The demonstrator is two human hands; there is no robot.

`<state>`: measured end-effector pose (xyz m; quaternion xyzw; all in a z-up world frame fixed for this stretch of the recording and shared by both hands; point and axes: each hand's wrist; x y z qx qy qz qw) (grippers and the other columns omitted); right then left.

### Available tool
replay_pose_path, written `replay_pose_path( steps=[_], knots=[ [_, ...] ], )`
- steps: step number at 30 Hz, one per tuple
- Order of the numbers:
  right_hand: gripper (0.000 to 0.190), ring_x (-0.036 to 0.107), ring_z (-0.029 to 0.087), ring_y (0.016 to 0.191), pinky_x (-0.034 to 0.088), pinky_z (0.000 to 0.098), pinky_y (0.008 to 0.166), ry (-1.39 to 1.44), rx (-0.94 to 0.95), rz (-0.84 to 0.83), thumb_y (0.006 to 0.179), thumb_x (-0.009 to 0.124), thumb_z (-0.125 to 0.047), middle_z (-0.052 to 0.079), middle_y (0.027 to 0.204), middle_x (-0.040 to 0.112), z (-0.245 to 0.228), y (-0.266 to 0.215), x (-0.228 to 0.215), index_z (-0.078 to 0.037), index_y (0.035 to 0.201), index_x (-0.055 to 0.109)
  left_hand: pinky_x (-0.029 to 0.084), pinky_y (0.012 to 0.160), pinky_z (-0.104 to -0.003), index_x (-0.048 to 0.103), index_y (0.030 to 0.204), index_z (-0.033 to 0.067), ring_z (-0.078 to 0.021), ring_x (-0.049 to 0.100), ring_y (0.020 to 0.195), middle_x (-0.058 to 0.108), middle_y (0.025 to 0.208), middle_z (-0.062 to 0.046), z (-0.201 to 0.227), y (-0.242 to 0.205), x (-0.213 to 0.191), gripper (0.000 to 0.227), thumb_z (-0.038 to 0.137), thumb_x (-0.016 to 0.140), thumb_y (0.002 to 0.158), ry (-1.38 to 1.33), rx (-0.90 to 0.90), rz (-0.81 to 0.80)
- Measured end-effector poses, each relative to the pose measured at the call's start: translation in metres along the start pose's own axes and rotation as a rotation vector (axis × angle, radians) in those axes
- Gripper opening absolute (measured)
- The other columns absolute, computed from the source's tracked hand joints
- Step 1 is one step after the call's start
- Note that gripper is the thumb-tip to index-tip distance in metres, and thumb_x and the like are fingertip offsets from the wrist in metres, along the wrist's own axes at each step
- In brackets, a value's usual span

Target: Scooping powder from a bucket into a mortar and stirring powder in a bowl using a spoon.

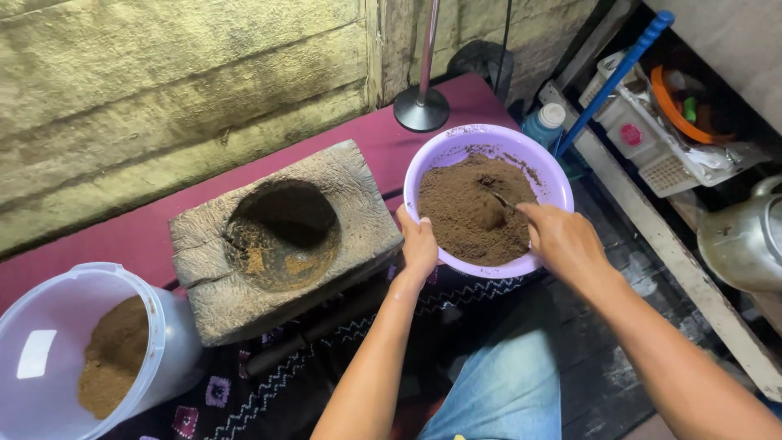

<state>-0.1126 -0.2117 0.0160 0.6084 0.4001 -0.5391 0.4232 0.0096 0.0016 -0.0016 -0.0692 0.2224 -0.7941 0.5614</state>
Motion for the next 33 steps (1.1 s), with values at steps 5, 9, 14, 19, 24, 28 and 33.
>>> replay_pose_path(
  steps=[5, 9, 14, 19, 24, 28, 33],
  knots=[
    [0.038, 0.075, 0.033, 0.083, 0.062, 0.0458, 0.074, 0.05, -0.078, -0.024, 0.093, 0.055, -0.019, 0.006, 0.09, 0.072, -0.028, -0.002, 0.018, -0.027, 0.128, 0.068, 0.026, 0.123, -0.051, 0.023, 0.149, 0.0343, -0.0446, 0.041, 0.141, 0.035, 0.159, -0.015, -0.016, 0.016, 0.005, 0.052, 0.031, 0.038, 0.099, 0.005, 0.007, -0.008],
    [0.037, 0.073, 0.036, 0.077, 0.061, 0.0501, 0.068, 0.012, -0.162, 0.025, 0.095, 0.053, -0.015, 0.008, 0.082, 0.067, -0.002, 0.026, 0.031, -0.024, 0.129, 0.067, 0.027, 0.123, -0.051, 0.023, 0.149, 0.0333, -0.0449, 0.041, 0.141, 0.034, 0.16, -0.016, -0.033, 0.033, 0.01, 0.051, 0.031, 0.038, 0.1, 0.012, 0.031, -0.008],
    [0.039, 0.074, 0.034, 0.073, 0.062, 0.0478, 0.069, -0.072, -0.175, -0.023, 0.092, 0.057, -0.023, 0.005, 0.085, 0.068, -0.013, -0.023, -0.018, -0.03, 0.13, 0.061, 0.026, 0.123, -0.05, 0.022, 0.149, 0.0359, -0.0434, 0.04, 0.142, 0.033, 0.161, -0.012, 0.018, -0.02, -0.007, 0.052, 0.032, 0.037, 0.099, 0.003, -0.006, -0.016],
    [0.038, 0.074, 0.03, 0.072, 0.061, 0.044, 0.066, -0.121, -0.241, -0.035, 0.094, 0.055, -0.02, 0.002, 0.085, 0.065, -0.024, -0.011, 0.021, -0.029, 0.131, 0.06, 0.026, 0.123, -0.051, 0.023, 0.149, 0.0324, -0.0444, 0.04, 0.142, 0.035, 0.159, -0.015, 0.009, -0.013, -0.004, 0.052, 0.03, 0.038, 0.099, 0.005, 0.014, -0.004],
    [0.04, 0.074, 0.03, 0.078, 0.061, 0.0433, 0.068, -0.126, -0.298, -0.004, 0.095, 0.053, -0.012, 0.005, 0.087, 0.065, 0.001, 0.009, -0.031, -0.021, 0.134, 0.061, 0.026, 0.122, -0.051, 0.024, 0.149, 0.0334, -0.0427, 0.04, 0.142, 0.037, 0.158, -0.015, 0.007, -0.009, -0.004, 0.053, 0.032, 0.039, 0.099, 0.028, 0.031, -0.003],
    [0.052, 0.069, 0.038, 0.063, 0.053, 0.0499, 0.045, -0.014, -0.387, 0.056, 0.088, 0.064, -0.003, 0.012, 0.104, 0.073, 0.029, -0.039, -0.047, -0.018, 0.137, 0.062, 0.065, 0.062, -0.052, 0.023, 0.145, 0.0324, -0.0432, 0.062, 0.105, 0.047, 0.14, -0.014, -0.016, 0.027, 0.005, 0.054, 0.027, 0.038, 0.093, -0.032, -0.067, -0.017],
    [0.049, 0.074, 0.025, 0.073, 0.061, 0.0429, 0.067, -0.223, -0.317, -0.092, 0.093, 0.054, -0.023, -0.003, 0.085, 0.065, 0.012, -0.039, -0.001, -0.034, 0.141, 0.05, 0.026, 0.122, -0.052, 0.024, 0.149, 0.0321, -0.0443, 0.04, 0.142, 0.037, 0.158, -0.018, 0.022, -0.022, -0.007, 0.053, 0.03, 0.039, 0.098, 0.014, 0.025, 0.005]
  ],
)
Point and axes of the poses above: each hand's wrist, its own y-axis towards the middle knuckle, its own x-axis out of the palm, z = x × y
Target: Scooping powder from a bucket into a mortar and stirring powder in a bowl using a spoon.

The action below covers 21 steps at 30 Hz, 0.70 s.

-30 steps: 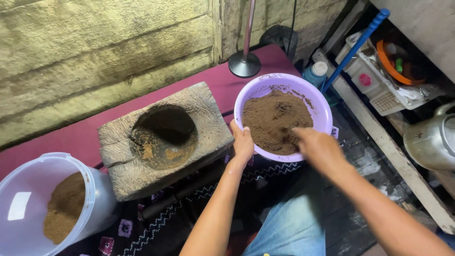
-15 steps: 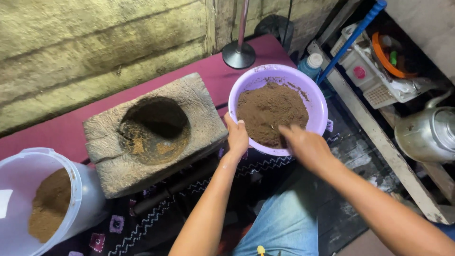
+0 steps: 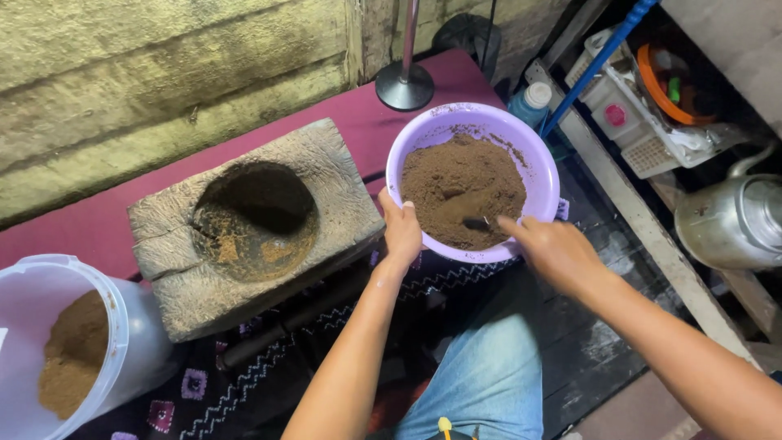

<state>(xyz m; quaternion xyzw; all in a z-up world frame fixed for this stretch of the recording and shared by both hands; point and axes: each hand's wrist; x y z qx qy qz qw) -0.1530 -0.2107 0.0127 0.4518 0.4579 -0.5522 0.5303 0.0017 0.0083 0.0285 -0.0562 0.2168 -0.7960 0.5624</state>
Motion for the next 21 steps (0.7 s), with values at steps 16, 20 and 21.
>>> replay_pose_path(
  steps=[16, 20, 21],
  knots=[
    [0.028, 0.077, 0.036, 0.086, 0.063, 0.0472, 0.073, 0.325, 0.554, -0.03, 0.098, 0.054, -0.029, 0.011, 0.082, 0.079, 0.021, 0.039, 0.049, -0.03, 0.111, 0.078, 0.027, 0.122, -0.052, 0.022, 0.152, 0.0321, -0.0461, 0.04, 0.142, 0.035, 0.158, -0.02, -0.063, 0.057, 0.019, 0.055, 0.032, 0.039, 0.099, 0.004, 0.007, 0.007],
    [0.028, 0.073, 0.041, 0.096, 0.058, 0.0529, 0.084, 0.536, 0.494, 0.104, 0.102, 0.054, -0.024, 0.016, 0.097, 0.078, -0.011, 0.056, 0.012, -0.022, 0.12, 0.076, 0.026, 0.123, -0.052, 0.021, 0.152, 0.0316, -0.0452, 0.04, 0.142, 0.035, 0.158, -0.02, -0.066, 0.06, 0.021, 0.055, 0.033, 0.039, 0.1, 0.005, 0.03, 0.001],
    [0.029, 0.073, 0.042, 0.095, 0.057, 0.0545, 0.084, 0.52, 0.449, 0.124, 0.103, 0.054, -0.022, 0.016, 0.099, 0.077, -0.015, 0.06, -0.001, -0.021, 0.123, 0.074, 0.026, 0.123, -0.052, 0.021, 0.152, 0.0317, -0.0449, 0.04, 0.142, 0.035, 0.158, -0.02, -0.065, 0.061, 0.021, 0.055, 0.032, 0.038, 0.1, 0.007, 0.027, 0.002]
  ],
)
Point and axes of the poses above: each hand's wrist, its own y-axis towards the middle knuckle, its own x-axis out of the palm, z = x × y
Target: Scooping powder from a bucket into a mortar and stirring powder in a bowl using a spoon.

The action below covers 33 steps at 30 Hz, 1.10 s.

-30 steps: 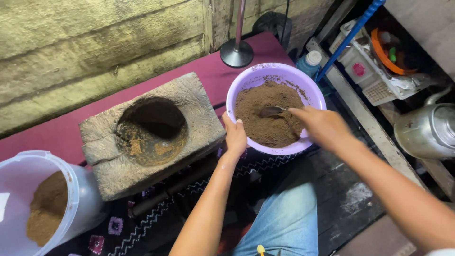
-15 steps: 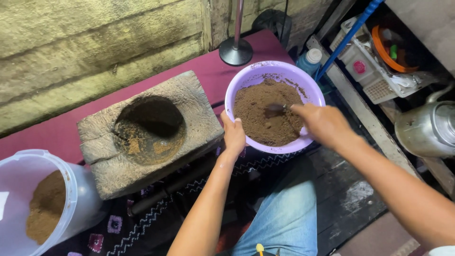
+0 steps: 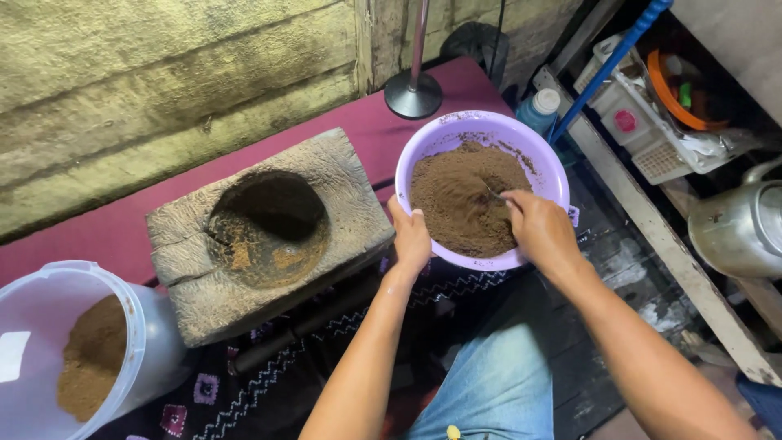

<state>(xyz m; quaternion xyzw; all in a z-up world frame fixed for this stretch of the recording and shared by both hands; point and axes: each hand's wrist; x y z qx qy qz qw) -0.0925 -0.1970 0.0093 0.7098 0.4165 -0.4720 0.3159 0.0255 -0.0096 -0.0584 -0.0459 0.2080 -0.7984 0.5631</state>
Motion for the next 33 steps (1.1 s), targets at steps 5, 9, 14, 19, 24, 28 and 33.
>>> replay_pose_path(
  steps=[5, 9, 14, 19, 24, 28, 33],
  knots=[
    [0.039, 0.073, 0.039, 0.093, 0.059, 0.0518, 0.081, -0.109, -0.171, -0.082, 0.091, 0.06, -0.011, 0.014, 0.092, 0.073, -0.004, -0.011, -0.018, -0.022, 0.126, 0.072, 0.026, 0.122, -0.052, 0.021, 0.152, 0.033, -0.0445, 0.039, 0.142, 0.036, 0.158, -0.019, 0.053, -0.048, -0.019, 0.056, 0.032, 0.039, 0.099, -0.005, -0.027, -0.012],
    [0.029, 0.074, 0.034, 0.081, 0.06, 0.0473, 0.073, -0.412, -0.366, 0.099, 0.098, 0.055, -0.01, 0.01, 0.084, 0.068, -0.019, -0.003, -0.074, -0.021, 0.12, 0.071, 0.027, 0.122, -0.054, 0.021, 0.153, 0.0299, -0.0467, 0.039, 0.142, 0.037, 0.156, -0.023, 0.012, -0.012, -0.003, 0.055, 0.031, 0.039, 0.101, -0.018, 0.017, 0.011],
    [0.023, 0.075, 0.037, 0.079, 0.062, 0.0459, 0.071, -0.513, -0.171, 0.012, 0.1, 0.051, -0.023, 0.01, 0.085, 0.071, 0.078, 0.043, -0.013, -0.021, 0.107, 0.073, 0.027, 0.122, -0.052, 0.023, 0.152, 0.0318, -0.0432, 0.04, 0.143, 0.037, 0.157, -0.02, 0.045, -0.044, -0.015, 0.055, 0.029, 0.04, 0.1, 0.007, 0.005, 0.0],
    [0.028, 0.076, 0.042, 0.089, 0.062, 0.051, 0.076, -0.293, 0.061, -0.132, 0.099, 0.054, -0.026, 0.019, 0.088, 0.078, 0.066, 0.016, 0.004, -0.02, 0.115, 0.076, 0.027, 0.122, -0.053, 0.023, 0.152, 0.03, -0.0442, 0.039, 0.143, 0.037, 0.157, -0.022, -0.002, 0.0, 0.0, 0.054, 0.03, 0.041, 0.101, 0.0, 0.028, 0.011],
    [0.032, 0.073, 0.038, 0.099, 0.058, 0.0508, 0.086, -0.057, -0.014, -0.041, 0.1, 0.053, -0.021, 0.013, 0.101, 0.077, 0.022, 0.003, -0.009, -0.027, 0.124, 0.073, 0.027, 0.122, -0.051, 0.022, 0.151, 0.0336, -0.0432, 0.04, 0.143, 0.037, 0.157, -0.019, -0.003, 0.002, 0.001, 0.053, 0.031, 0.039, 0.101, 0.013, -0.006, 0.0],
    [0.036, 0.072, 0.039, 0.101, 0.058, 0.0508, 0.087, 0.042, -0.064, -0.073, 0.098, 0.052, -0.011, 0.017, 0.105, 0.076, -0.011, -0.016, -0.026, -0.019, 0.126, 0.073, 0.027, 0.122, -0.051, 0.022, 0.15, 0.0355, -0.0425, 0.041, 0.142, 0.037, 0.157, -0.018, 0.055, -0.049, -0.017, 0.053, 0.032, 0.039, 0.099, 0.0, -0.042, -0.002],
    [0.082, 0.074, 0.035, 0.089, 0.063, 0.0478, 0.081, -0.354, -0.256, -0.191, 0.067, 0.084, -0.018, 0.008, 0.092, 0.068, 0.011, 0.003, -0.043, -0.036, 0.143, 0.057, 0.027, 0.122, -0.053, 0.022, 0.151, 0.0335, -0.046, 0.04, 0.141, 0.037, 0.157, -0.02, -0.002, 0.002, 0.002, 0.053, 0.031, 0.039, 0.1, 0.0, -0.019, 0.001]
  ],
)
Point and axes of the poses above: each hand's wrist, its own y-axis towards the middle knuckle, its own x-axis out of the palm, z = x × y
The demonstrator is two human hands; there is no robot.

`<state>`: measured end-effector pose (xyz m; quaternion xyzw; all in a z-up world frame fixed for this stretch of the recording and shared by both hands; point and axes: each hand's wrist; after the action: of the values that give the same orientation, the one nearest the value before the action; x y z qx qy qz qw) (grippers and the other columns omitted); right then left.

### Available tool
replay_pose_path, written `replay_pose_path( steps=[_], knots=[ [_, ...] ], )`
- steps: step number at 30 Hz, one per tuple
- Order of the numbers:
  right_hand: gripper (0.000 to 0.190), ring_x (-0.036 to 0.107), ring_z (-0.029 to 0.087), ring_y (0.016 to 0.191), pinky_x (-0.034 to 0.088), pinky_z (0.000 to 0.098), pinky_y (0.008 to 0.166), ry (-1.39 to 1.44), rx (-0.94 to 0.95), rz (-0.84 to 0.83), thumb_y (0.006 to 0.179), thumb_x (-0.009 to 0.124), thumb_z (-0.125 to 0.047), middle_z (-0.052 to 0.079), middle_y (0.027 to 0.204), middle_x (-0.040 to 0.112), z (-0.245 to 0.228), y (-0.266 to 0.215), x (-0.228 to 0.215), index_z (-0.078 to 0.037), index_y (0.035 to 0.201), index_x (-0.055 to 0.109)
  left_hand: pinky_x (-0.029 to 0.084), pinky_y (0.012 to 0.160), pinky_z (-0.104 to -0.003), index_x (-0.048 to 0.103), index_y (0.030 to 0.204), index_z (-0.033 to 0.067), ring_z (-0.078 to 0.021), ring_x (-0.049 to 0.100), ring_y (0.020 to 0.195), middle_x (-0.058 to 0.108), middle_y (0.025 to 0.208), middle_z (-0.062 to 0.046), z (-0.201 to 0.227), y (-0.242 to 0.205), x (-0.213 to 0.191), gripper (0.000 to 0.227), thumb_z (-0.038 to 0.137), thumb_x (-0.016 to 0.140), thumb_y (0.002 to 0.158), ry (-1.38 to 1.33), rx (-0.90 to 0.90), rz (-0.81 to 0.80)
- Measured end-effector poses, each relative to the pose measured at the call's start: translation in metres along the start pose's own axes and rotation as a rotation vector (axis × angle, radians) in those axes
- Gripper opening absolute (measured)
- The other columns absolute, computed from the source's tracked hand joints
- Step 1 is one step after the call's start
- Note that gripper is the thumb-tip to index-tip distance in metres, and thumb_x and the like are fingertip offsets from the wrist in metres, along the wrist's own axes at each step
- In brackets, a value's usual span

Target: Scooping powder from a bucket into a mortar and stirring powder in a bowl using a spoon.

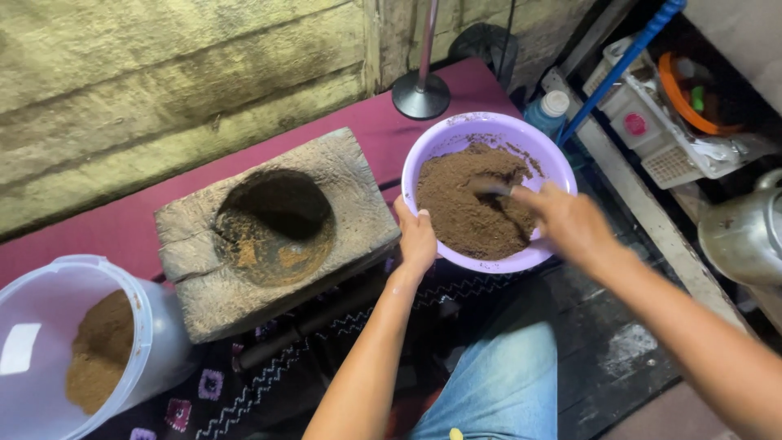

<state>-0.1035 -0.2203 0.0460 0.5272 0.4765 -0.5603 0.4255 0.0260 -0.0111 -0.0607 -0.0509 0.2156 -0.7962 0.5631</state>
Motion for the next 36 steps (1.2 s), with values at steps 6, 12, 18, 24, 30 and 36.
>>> replay_pose_path(
  steps=[6, 12, 18, 24, 30, 36],
  knots=[
    [0.046, 0.073, 0.029, 0.08, 0.061, 0.0387, 0.07, 0.123, -0.187, 0.135, 0.095, 0.059, -0.007, 0.007, 0.087, 0.064, -0.037, 0.051, 0.002, -0.026, 0.135, 0.067, 0.027, 0.122, -0.052, 0.023, 0.151, 0.0335, -0.0448, 0.041, 0.142, 0.038, 0.156, -0.02, 0.003, -0.001, -0.001, 0.054, 0.031, 0.04, 0.1, 0.013, 0.004, 0.006],
    [0.048, 0.072, 0.035, 0.088, 0.062, 0.0451, 0.075, 0.005, -0.297, -0.004, 0.091, 0.054, -0.005, 0.011, 0.095, 0.065, -0.013, 0.026, -0.034, -0.024, 0.135, 0.064, 0.028, 0.122, -0.052, 0.022, 0.151, 0.0366, -0.0452, 0.042, 0.141, 0.036, 0.159, -0.016, -0.011, 0.009, 0.006, 0.054, 0.034, 0.04, 0.1, -0.02, -0.009, 0.014],
    [0.017, 0.074, 0.033, 0.093, 0.062, 0.0449, 0.079, 0.004, -0.148, 0.026, 0.098, 0.058, -0.027, 0.005, 0.095, 0.072, 0.009, 0.129, -0.03, -0.031, 0.107, 0.072, 0.028, 0.122, -0.054, 0.021, 0.153, 0.0348, -0.0464, 0.04, 0.141, 0.033, 0.161, -0.017, -0.021, 0.02, 0.01, 0.057, 0.035, 0.04, 0.099, -0.049, -0.007, 0.02],
    [0.022, 0.073, 0.036, 0.104, 0.059, 0.0468, 0.092, 0.325, -0.213, -0.026, 0.091, 0.065, -0.013, 0.011, 0.099, 0.079, -0.006, 0.156, 0.015, -0.018, 0.109, 0.077, 0.028, 0.122, -0.052, 0.025, 0.151, 0.0337, -0.043, 0.041, 0.142, 0.038, 0.158, -0.017, -0.006, 0.006, 0.002, 0.055, 0.031, 0.042, 0.099, -0.02, -0.015, 0.02],
    [0.032, 0.071, 0.03, 0.087, 0.061, 0.0443, 0.077, 0.032, -0.376, 0.082, 0.096, 0.054, -0.021, 0.008, 0.093, 0.067, -0.008, 0.064, 0.027, -0.028, 0.124, 0.066, 0.03, 0.12, -0.053, 0.027, 0.151, 0.0293, -0.0439, 0.04, 0.142, 0.041, 0.155, -0.021, 0.013, -0.004, -0.006, 0.054, 0.029, 0.042, 0.099, -0.011, 0.011, 0.03],
    [0.035, 0.075, 0.029, 0.094, 0.06, 0.0374, 0.085, 0.392, -0.042, 0.199, 0.097, 0.054, -0.012, 0.007, 0.098, 0.072, -0.038, -0.003, 0.02, -0.017, 0.13, 0.065, 0.03, 0.12, -0.051, 0.03, 0.15, 0.0291, -0.0432, 0.041, 0.142, 0.044, 0.154, -0.021, 0.015, -0.01, -0.007, 0.053, 0.032, 0.043, 0.099, -0.018, 0.02, 0.036]
  ],
)
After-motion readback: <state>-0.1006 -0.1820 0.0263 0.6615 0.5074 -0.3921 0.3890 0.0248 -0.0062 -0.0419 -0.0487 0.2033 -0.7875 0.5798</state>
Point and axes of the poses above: each hand's wrist, its own y-axis towards the middle knuckle, its own x-axis out of the palm, z = x × y
